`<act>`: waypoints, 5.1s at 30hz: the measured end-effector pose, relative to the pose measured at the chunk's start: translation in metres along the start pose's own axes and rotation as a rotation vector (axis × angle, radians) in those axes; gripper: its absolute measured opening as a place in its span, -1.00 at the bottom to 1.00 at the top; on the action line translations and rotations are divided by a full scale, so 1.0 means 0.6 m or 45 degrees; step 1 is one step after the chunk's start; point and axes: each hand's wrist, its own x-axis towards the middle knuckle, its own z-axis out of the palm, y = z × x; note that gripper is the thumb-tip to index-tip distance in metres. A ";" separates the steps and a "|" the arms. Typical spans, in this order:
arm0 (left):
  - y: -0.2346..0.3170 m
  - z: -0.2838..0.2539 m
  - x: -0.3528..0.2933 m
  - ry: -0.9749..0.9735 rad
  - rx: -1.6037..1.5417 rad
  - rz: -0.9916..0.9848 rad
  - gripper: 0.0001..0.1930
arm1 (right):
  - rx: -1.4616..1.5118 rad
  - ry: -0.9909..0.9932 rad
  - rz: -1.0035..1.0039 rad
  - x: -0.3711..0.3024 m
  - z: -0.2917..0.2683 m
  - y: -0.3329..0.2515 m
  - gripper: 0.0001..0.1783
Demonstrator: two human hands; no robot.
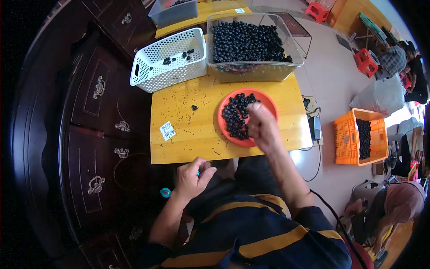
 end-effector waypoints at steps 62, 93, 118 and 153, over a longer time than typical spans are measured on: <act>-0.095 -0.043 -0.088 0.234 -0.105 -0.402 -0.77 | -0.090 0.487 -0.368 0.225 -0.039 -0.126 -0.64; -0.133 -0.041 -0.094 0.281 -0.288 -0.510 -0.80 | -2.126 0.050 -0.727 0.330 0.235 0.044 -0.68; -0.143 -0.029 -0.125 0.287 -0.335 -0.554 -0.78 | -2.235 0.225 -0.694 0.301 0.232 0.061 -0.63; -0.155 -0.023 -0.139 0.319 -0.393 -0.492 -0.79 | -2.135 -0.306 -1.007 0.229 0.211 0.098 -0.62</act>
